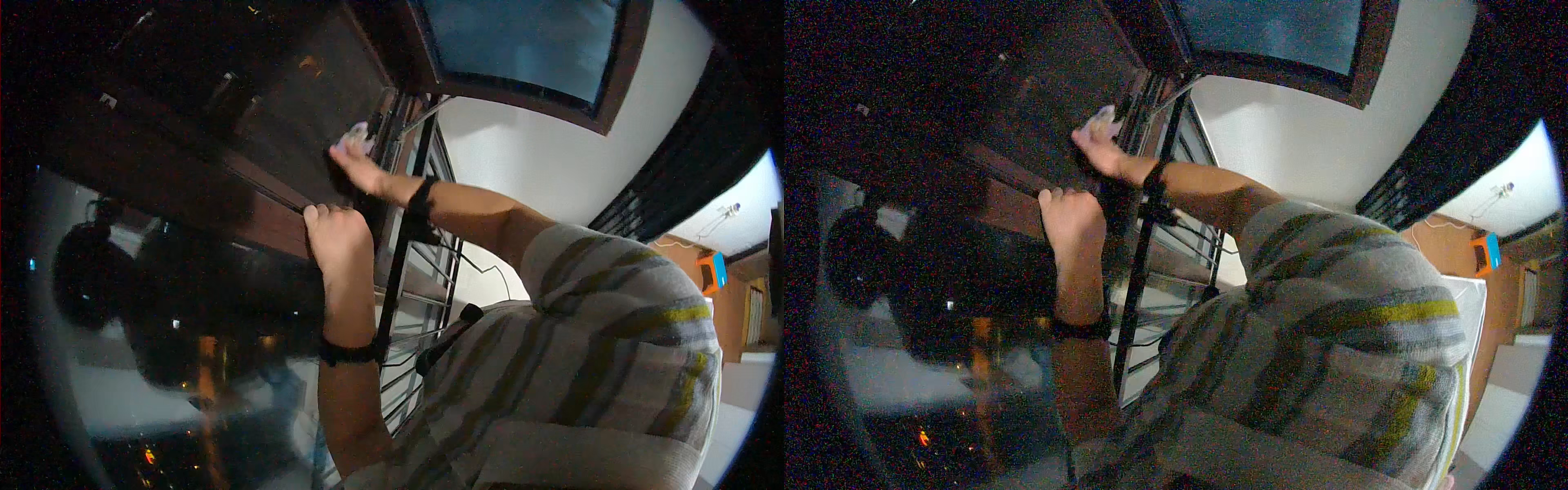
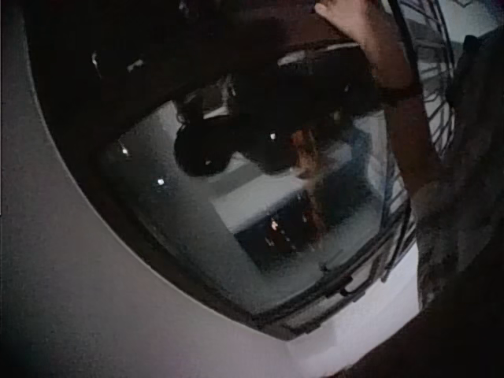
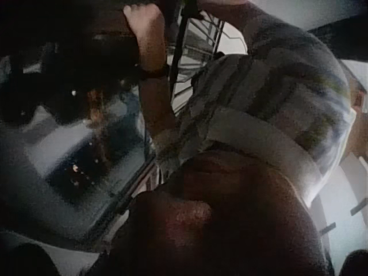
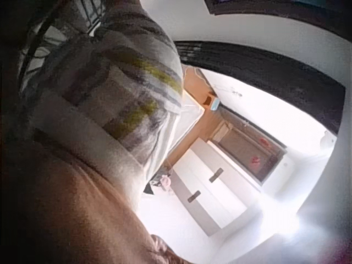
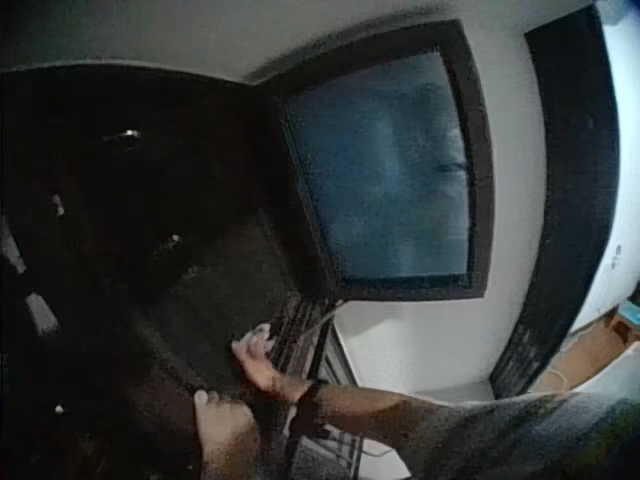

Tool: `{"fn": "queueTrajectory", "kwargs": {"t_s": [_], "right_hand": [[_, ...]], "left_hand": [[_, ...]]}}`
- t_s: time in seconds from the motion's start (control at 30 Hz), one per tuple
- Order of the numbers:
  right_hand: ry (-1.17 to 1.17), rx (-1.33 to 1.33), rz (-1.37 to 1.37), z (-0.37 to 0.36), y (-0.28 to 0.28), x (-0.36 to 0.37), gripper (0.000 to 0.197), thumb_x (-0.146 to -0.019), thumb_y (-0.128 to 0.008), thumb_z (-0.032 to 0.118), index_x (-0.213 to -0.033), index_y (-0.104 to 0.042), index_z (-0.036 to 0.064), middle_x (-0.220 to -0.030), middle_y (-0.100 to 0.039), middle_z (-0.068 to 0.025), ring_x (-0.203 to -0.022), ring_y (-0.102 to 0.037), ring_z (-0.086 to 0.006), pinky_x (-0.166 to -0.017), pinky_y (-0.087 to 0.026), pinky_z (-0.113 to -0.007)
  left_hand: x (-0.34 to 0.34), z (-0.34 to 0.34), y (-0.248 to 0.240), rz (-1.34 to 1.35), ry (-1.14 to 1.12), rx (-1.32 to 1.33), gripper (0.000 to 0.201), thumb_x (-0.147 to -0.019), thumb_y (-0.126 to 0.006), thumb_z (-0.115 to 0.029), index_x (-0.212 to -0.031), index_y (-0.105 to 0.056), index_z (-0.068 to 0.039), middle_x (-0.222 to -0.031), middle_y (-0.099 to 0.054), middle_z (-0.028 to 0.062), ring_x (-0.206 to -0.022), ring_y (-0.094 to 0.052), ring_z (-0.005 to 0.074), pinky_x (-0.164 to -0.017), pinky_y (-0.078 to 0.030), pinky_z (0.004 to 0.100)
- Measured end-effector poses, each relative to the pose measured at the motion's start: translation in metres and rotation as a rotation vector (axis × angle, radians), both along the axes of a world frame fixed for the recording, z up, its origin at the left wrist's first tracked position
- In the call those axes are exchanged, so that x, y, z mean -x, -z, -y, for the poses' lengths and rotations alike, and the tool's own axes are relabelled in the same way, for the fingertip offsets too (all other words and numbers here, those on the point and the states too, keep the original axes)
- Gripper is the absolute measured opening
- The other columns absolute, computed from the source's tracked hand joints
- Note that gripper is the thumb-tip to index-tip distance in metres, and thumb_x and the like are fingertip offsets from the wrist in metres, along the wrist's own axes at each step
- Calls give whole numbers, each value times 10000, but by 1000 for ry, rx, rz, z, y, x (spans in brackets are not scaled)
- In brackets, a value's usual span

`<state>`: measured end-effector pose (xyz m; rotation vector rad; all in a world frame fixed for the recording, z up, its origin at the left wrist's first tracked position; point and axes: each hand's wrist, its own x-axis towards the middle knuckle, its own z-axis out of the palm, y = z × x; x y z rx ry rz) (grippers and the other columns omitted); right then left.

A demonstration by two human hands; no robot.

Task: The recorder washes a cloth in a bathroom sink after wiping a window.

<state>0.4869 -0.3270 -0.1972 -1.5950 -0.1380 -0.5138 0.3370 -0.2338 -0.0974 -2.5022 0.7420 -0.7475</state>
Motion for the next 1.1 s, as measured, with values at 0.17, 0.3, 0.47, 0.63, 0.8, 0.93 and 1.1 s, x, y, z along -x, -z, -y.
{"fn": "queueTrajectory", "kwargs": {"t_s": [0.17, 0.3, 0.47, 0.63, 0.8, 0.93, 1.1], "right_hand": [[-358, 235, 230, -17, 8, 59, 711, -872, -357, 430, -1291, -84, -76, -1370, 65, -265, -1289, 110, -314, -1039, 17, -365], [-307, 139, 88, -9, -4, 54, 649, -891, -369, 325, -1329, -24, -9, -1394, 55, -206, -1291, 78, -314, -1041, -9, -335], [275, 194, 164, -8, -40, -27, 548, -836, -428, 328, -1148, -257, -89, -1193, -291, -261, -1104, -323, -390, -928, -268, -425], [265, -74, -164, 97, -39, -108, 541, -875, -277, 436, -1057, -445, -46, -1042, -496, -239, -948, -477, -374, -851, -338, -427], [373, -45, 46, 48, -16, -63, 480, -886, -312, 411, -1008, -471, -25, -1169, -413, -236, -1100, -392, -328, -896, -302, -402], [-114, 312, 379, 13, -26, 49, 553, -865, -386, 350, -1212, -267, -63, -1320, -155, -281, -1262, -103, -365, -1019, -129, -428], [138, 460, 593, 21, -81, 0, 576, -852, -393, 297, -1247, -194, -71, -1349, -26, -296, -1269, 13, -409, -1034, -30, -453]], "left_hand": [[-10, 8, 1, -96, 24, 9, 155, -689, -497, -134, -633, -625, -65, -676, -616, 92, -693, -573, 209, -743, -325, 343], [-3, 11, -5, -209, 38, 52, 170, -687, -486, -129, -640, -630, -53, -674, -618, 104, -691, -576, 223, -745, -323, 349], [14, -7, -15, -232, -43, -29, 149, -672, -499, -122, -618, -634, -87, -703, -618, 101, -722, -565, 227, -751, -325, 343], [4, 0, -4, -110, 125, 32, 111, -642, -523, -108, -595, -621, -85, -681, -605, 86, -698, -548, 222, -734, -338, 327], [4, 5, -6, -121, 111, 23, 90, -627, -541, -108, -594, -618, -77, -668, -600, 82, -705, -547, 224, -730, -342, 330], [-5, 18, -8, -237, 5, -14, 122, -667, -520, -112, -627, -630, -75, -727, -626, 115, -775, -583, 238, -770, -349, 361], [-2, 31, -23, -243, -184, 142, 181, -724, -465, -135, -768, -618, -49, -830, -624, 131, -824, -596, 270, -803, -360, 468]]}}
